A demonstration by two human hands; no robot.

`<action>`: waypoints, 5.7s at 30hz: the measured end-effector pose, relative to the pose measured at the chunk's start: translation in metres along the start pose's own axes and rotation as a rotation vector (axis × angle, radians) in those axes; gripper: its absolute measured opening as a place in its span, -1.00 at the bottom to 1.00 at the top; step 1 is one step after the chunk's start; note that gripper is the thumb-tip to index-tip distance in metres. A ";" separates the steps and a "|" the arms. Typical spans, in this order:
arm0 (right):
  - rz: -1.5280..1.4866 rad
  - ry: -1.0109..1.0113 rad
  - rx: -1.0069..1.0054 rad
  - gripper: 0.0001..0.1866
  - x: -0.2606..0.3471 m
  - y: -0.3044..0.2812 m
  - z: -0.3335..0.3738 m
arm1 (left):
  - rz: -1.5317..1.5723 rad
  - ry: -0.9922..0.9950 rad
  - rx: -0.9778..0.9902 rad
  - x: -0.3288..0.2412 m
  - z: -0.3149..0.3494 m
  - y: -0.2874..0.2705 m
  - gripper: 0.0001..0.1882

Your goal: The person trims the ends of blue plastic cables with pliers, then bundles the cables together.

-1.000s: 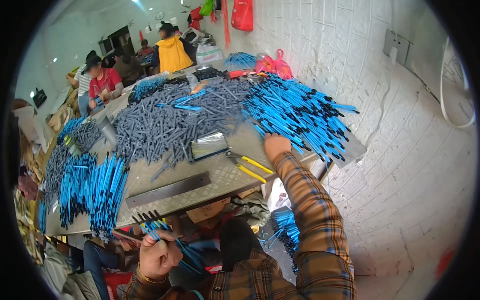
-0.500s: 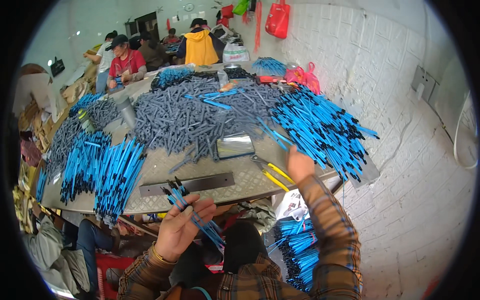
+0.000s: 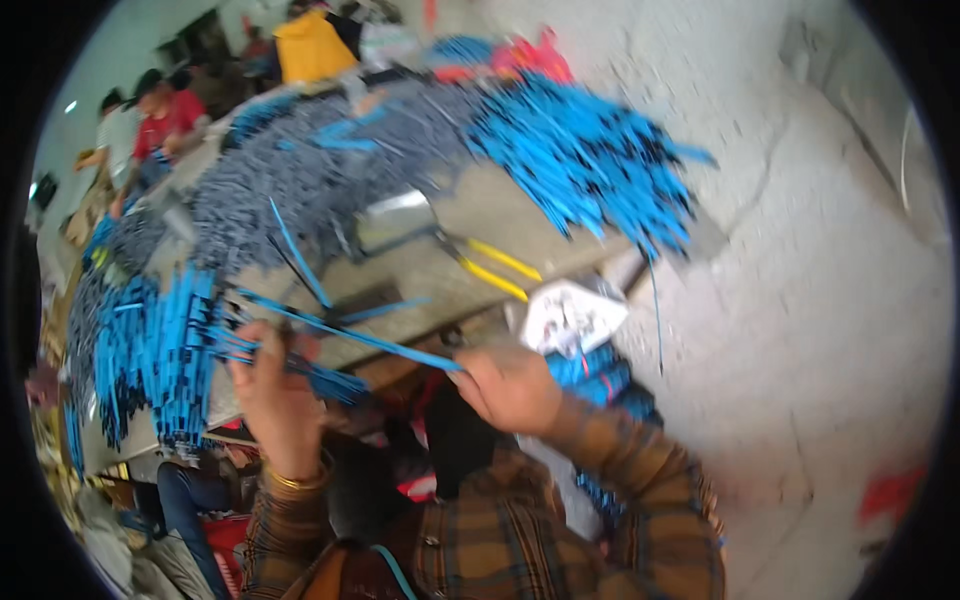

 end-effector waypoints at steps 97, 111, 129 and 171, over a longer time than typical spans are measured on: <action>-1.063 0.770 0.351 -0.84 -0.077 0.025 0.003 | 0.062 -0.485 0.142 0.006 0.029 0.000 -0.75; -1.248 0.803 0.763 -0.86 0.036 0.071 0.037 | 0.251 -0.386 0.056 0.008 0.023 -0.011 -0.87; -0.567 0.426 0.485 -0.55 0.007 0.047 0.025 | 0.144 -0.032 -0.004 0.002 0.022 -0.013 -0.95; -0.284 0.506 0.444 -0.77 -0.016 0.060 0.024 | 0.431 -0.185 0.249 -0.014 0.003 -0.032 -0.83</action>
Point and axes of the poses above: each hand's wrist, its own z-axis away from the middle knuckle, its own y-axis out of the palm, x = y × z, the point moved 8 cm from there along -z, towards the middle knuckle, and after that the axes turned 12 degrees about z, right-handed, at the moved point
